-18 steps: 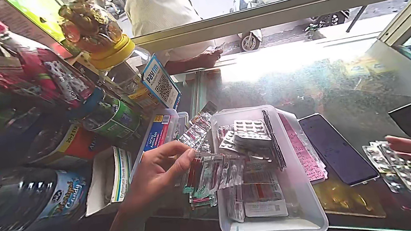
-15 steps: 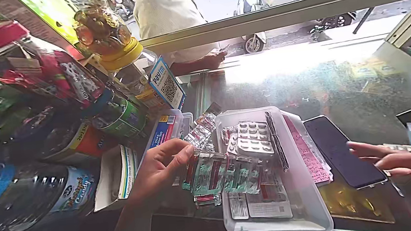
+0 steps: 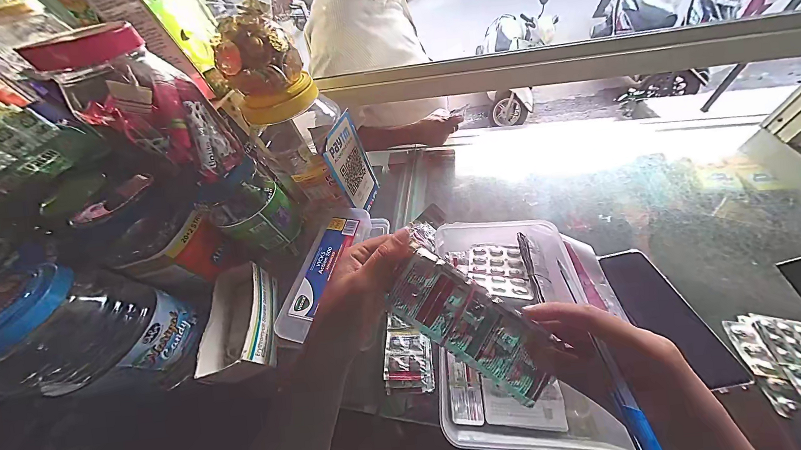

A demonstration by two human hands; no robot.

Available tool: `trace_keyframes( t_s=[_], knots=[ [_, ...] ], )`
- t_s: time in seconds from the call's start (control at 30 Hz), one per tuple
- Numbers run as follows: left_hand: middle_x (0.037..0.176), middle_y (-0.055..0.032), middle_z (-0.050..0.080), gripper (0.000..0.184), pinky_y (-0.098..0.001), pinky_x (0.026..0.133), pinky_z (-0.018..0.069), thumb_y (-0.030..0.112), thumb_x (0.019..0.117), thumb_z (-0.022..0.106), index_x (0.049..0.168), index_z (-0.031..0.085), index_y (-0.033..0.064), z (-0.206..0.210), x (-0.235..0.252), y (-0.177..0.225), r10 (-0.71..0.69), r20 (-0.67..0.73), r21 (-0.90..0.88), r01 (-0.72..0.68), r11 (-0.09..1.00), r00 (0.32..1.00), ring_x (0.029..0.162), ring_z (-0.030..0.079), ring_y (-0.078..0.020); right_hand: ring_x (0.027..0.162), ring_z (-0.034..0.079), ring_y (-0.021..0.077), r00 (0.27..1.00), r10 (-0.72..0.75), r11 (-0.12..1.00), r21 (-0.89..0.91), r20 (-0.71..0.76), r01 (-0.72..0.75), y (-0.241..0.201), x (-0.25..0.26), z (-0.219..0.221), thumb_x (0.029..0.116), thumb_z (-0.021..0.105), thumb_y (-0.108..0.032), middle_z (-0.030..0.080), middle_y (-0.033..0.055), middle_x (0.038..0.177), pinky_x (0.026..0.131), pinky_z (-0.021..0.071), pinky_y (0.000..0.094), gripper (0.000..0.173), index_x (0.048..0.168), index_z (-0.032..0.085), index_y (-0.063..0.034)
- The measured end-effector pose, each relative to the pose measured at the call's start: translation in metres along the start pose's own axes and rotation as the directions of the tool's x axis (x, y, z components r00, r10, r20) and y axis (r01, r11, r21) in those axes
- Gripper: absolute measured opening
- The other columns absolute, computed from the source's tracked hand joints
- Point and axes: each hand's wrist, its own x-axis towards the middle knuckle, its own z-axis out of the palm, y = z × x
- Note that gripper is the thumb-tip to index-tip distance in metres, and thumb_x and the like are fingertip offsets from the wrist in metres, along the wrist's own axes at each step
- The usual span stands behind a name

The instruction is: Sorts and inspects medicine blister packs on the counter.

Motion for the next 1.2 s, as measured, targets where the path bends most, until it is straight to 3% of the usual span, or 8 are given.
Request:
trace_keyframes(
  t_s=[0.1, 0.23, 0.43, 0.57, 0.7, 0.87, 1.03, 1.2],
  knots=[
    [0.104, -0.0095, 0.075, 0.053, -0.0314, 0.084, 0.0622, 0.042, 0.1102, 0.027, 0.110, 0.066, 0.0055, 0.003, -0.003, -0.015, -0.009, 0.080, -0.321, 0.034, 0.947, 0.997, 0.096, 0.074, -0.0174, 0.100, 0.072, 0.0039, 0.996, 0.004, 0.998, 0.067, -0.086, 0.001, 0.001, -0.002, 0.006, 0.0940, 0.070, -0.005, 0.076, -0.0037, 0.114, 0.087, 0.0612, 0.0210, 0.030, 0.124, 0.068, -0.0066],
    [0.137, -0.0212, 0.062, 0.084, -0.0458, 0.109, 0.0485, 0.073, 0.0938, 0.040, 0.141, 0.056, 0.0051, 0.023, -0.015, -0.035, 0.152, 0.364, -0.607, 0.110, 0.787, 0.919, 0.130, 0.059, -0.0346, 0.104, 0.072, 0.0045, 0.993, 0.041, 0.990, 0.136, -0.109, -0.026, 0.000, -0.005, 0.016, 0.0922, 0.070, 0.000, 0.075, -0.0058, 0.115, 0.092, 0.0604, 0.0231, 0.034, 0.125, 0.067, -0.0090],
    [0.096, -0.0167, 0.074, 0.085, -0.0439, 0.087, 0.0609, 0.073, 0.0983, 0.023, 0.117, 0.067, 0.0034, 0.047, -0.022, -0.038, 0.028, 0.197, -0.628, 0.104, 0.772, 0.980, 0.092, 0.074, -0.0287, 0.107, 0.072, 0.0097, 0.995, -0.083, 0.963, -0.260, -0.057, 0.065, 0.000, 0.000, 0.006, 0.0942, 0.075, -0.016, 0.074, 0.0106, 0.117, 0.087, 0.0619, 0.0237, 0.020, 0.107, 0.069, -0.0015],
    [0.100, -0.0130, 0.075, 0.072, -0.0386, 0.084, 0.0620, 0.069, 0.0991, 0.034, 0.115, 0.068, 0.0077, 0.056, -0.031, -0.034, -0.139, 0.236, -0.620, 0.260, 0.741, 0.962, 0.093, 0.075, -0.0229, 0.127, 0.059, 0.0076, 0.951, -0.308, 0.733, -0.642, -0.017, 0.226, -0.018, 0.031, -0.011, 0.0997, 0.065, -0.041, 0.071, 0.0049, 0.129, 0.107, 0.0430, 0.0241, 0.033, 0.116, 0.069, -0.0124],
    [0.109, -0.0060, 0.074, 0.065, -0.0341, 0.089, 0.0603, 0.071, 0.0948, 0.044, 0.120, 0.066, 0.0153, 0.067, -0.038, -0.035, -0.191, 0.275, -0.556, 0.318, 0.768, 0.942, 0.103, 0.072, -0.0148, 0.140, 0.052, 0.0276, 0.930, -0.321, 0.592, -0.729, 0.177, 0.343, -0.019, 0.055, 0.001, 0.1016, 0.056, -0.048, 0.060, 0.0144, 0.146, 0.113, 0.0427, 0.0408, 0.044, 0.135, 0.065, -0.0200],
    [0.107, -0.0058, 0.075, 0.066, -0.0351, 0.088, 0.0607, 0.070, 0.0976, 0.036, 0.121, 0.066, 0.0156, 0.071, -0.041, -0.038, -0.222, 0.254, -0.559, 0.330, 0.761, 0.941, 0.101, 0.073, -0.0150, 0.139, 0.053, 0.0230, 0.902, -0.383, 0.582, -0.706, 0.201, 0.405, -0.017, 0.053, 0.006, 0.1025, 0.061, -0.034, 0.065, 0.0129, 0.138, 0.116, 0.0401, 0.0338, 0.025, 0.117, 0.069, -0.0155],
    [0.104, -0.0051, 0.075, 0.066, -0.0329, 0.084, 0.0619, 0.065, 0.1034, 0.021, 0.121, 0.061, 0.0153, 0.074, -0.043, -0.029, -0.246, 0.162, -0.506, 0.295, 0.811, 0.956, 0.097, 0.074, -0.0145, 0.098, 0.069, 0.0080, 0.858, -0.484, 0.658, -0.575, 0.171, 0.486, -0.027, 0.057, -0.001, 0.1015, 0.061, -0.021, 0.074, 0.0010, 0.092, 0.087, 0.0515, 0.0189, 0.012, 0.093, 0.064, -0.0125],
    [0.091, -0.0105, 0.075, 0.088, -0.0328, 0.077, 0.0625, 0.084, 0.0880, 0.033, 0.107, 0.070, 0.0063, 0.073, -0.042, -0.050, -0.196, 0.455, -0.439, 0.411, 0.799, 0.869, 0.083, 0.075, -0.0204, 0.077, 0.064, -0.0065, 0.859, -0.480, 0.708, -0.657, -0.178, 0.259, -0.054, 0.110, -0.045, 0.0965, 0.069, -0.028, 0.070, -0.0060, 0.085, 0.068, 0.0520, 0.0122, 0.019, 0.096, 0.065, -0.0089]
  ],
)
